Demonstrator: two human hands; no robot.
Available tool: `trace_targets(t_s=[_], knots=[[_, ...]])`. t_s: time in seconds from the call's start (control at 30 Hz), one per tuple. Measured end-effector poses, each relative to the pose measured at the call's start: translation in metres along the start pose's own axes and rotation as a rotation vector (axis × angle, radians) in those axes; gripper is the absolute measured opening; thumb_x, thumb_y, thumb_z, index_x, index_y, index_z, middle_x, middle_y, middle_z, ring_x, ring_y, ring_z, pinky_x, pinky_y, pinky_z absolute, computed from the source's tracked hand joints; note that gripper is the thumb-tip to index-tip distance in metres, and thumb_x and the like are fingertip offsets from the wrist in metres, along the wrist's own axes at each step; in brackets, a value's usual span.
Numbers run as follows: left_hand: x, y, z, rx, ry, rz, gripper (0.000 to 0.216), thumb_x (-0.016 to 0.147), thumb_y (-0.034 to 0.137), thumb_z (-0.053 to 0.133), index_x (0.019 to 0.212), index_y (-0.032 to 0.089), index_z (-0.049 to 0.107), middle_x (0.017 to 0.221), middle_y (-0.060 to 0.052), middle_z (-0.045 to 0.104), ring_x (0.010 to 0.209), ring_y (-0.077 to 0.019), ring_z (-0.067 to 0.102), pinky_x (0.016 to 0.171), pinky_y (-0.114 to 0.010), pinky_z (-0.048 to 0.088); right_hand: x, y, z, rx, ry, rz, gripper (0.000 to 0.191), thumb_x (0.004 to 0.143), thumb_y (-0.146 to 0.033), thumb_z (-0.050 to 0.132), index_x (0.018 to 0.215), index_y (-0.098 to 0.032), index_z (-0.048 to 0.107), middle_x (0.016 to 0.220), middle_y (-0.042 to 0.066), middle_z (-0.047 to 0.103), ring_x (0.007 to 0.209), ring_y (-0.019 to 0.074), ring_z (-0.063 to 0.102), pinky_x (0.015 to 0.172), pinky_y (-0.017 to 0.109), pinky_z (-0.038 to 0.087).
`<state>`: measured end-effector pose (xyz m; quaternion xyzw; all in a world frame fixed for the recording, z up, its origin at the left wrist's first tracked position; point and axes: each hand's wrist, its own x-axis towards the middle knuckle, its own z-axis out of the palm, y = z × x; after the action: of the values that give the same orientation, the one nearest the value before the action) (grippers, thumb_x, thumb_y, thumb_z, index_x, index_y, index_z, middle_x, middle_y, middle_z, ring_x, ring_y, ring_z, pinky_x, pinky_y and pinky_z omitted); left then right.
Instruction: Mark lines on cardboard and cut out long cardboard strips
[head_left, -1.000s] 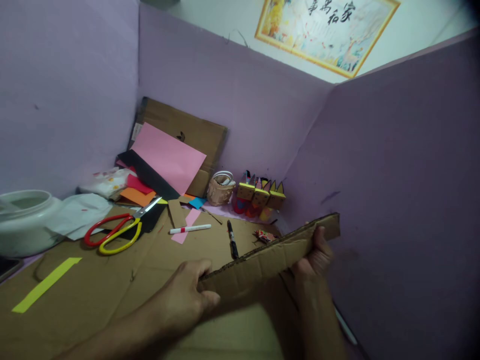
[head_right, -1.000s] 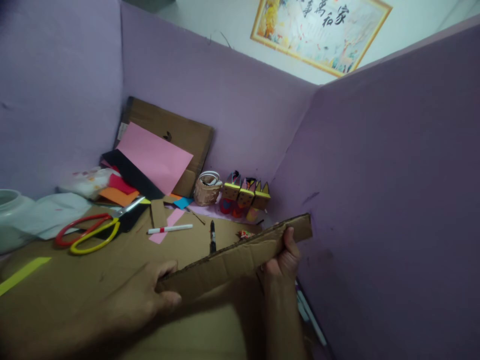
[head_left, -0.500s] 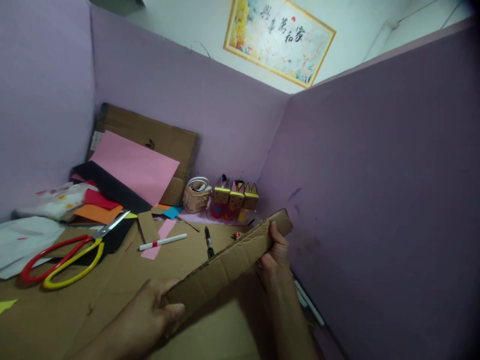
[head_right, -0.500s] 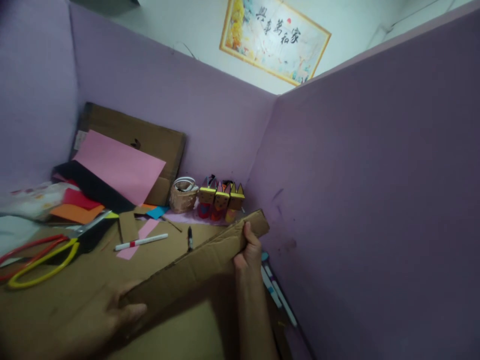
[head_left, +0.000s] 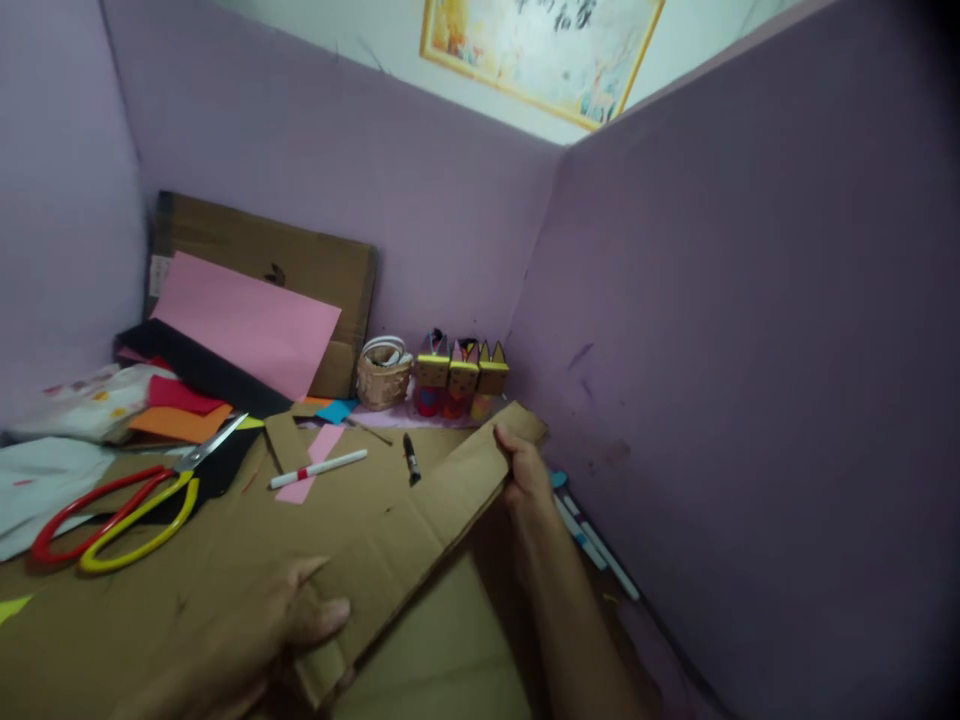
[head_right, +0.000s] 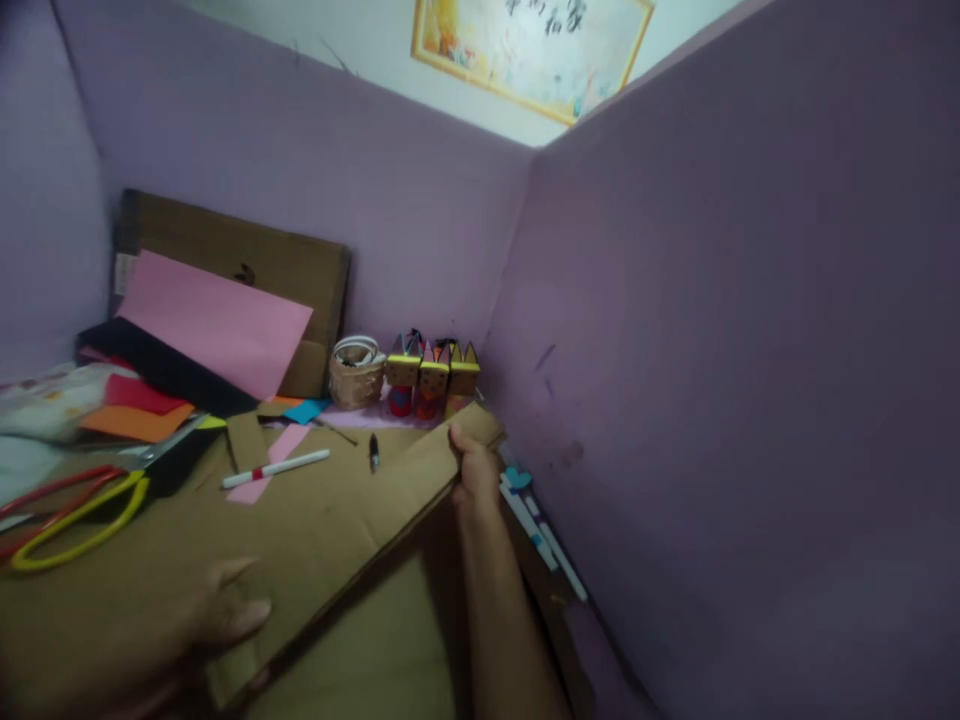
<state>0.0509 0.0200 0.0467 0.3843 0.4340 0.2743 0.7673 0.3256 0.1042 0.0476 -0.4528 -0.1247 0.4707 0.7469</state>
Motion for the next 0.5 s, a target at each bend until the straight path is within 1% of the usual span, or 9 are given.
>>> trace_targets(t_s=[0.1, 0.2, 0.33, 0.4, 0.5], knots=[[0.007, 0.003, -0.003, 0.012, -0.062, -0.020, 0.049, 0.046, 0.037, 0.089, 0.081, 0.016, 0.063, 0.066, -0.001, 0.065, 0.057, -0.0167, 0.059, 0.055, -0.031, 0.054, 0.010, 0.006, -0.001, -0.054, 0.079, -0.018, 0.033, 0.091, -0.033, 0.059, 0.119, -0.017, 0.056, 0.120, 0.008, 0.060, 0.100, 0.0211, 0.062, 0.082, 0.042, 0.054], [0.014, 0.002, -0.008, 0.027, -0.101, -0.039, 0.047, 0.049, 0.037, 0.089, 0.080, 0.014, 0.062, 0.067, -0.003, 0.066, 0.054, -0.0145, 0.059, 0.053, -0.029, 0.054, 0.017, 0.011, -0.003, -0.104, 0.118, -0.007, 0.034, 0.091, -0.034, 0.059, 0.120, -0.017, 0.056, 0.120, 0.008, 0.059, 0.100, 0.0216, 0.062, 0.083, 0.042, 0.054], [0.018, 0.001, -0.012, 0.019, -0.100, -0.048, 0.049, 0.052, 0.031, 0.089, 0.089, 0.013, 0.062, 0.069, -0.002, 0.067, 0.052, -0.0139, 0.061, 0.051, -0.027, 0.055, 0.023, 0.015, -0.004, -0.143, 0.136, -0.003, 0.033, 0.091, -0.034, 0.059, 0.120, -0.017, 0.056, 0.119, 0.008, 0.060, 0.099, 0.0211, 0.062, 0.082, 0.042, 0.054], [0.018, 0.001, -0.013, 0.022, -0.097, -0.054, 0.052, 0.052, 0.030, 0.089, 0.092, 0.013, 0.062, 0.069, -0.003, 0.068, 0.052, -0.0151, 0.062, 0.049, -0.027, 0.055, 0.026, 0.016, -0.005, -0.148, 0.132, -0.011, 0.033, 0.091, -0.034, 0.059, 0.120, -0.017, 0.056, 0.120, 0.008, 0.060, 0.099, 0.0209, 0.062, 0.083, 0.042, 0.054], [0.019, 0.002, -0.013, 0.024, -0.117, -0.052, 0.050, 0.054, 0.029, 0.088, 0.094, 0.013, 0.062, 0.072, -0.005, 0.069, 0.054, -0.0169, 0.065, 0.049, -0.026, 0.055, 0.032, 0.020, -0.007, -0.139, 0.110, -0.048, 0.034, 0.091, -0.034, 0.059, 0.120, -0.017, 0.056, 0.120, 0.008, 0.060, 0.100, 0.0212, 0.062, 0.083, 0.042, 0.054]])
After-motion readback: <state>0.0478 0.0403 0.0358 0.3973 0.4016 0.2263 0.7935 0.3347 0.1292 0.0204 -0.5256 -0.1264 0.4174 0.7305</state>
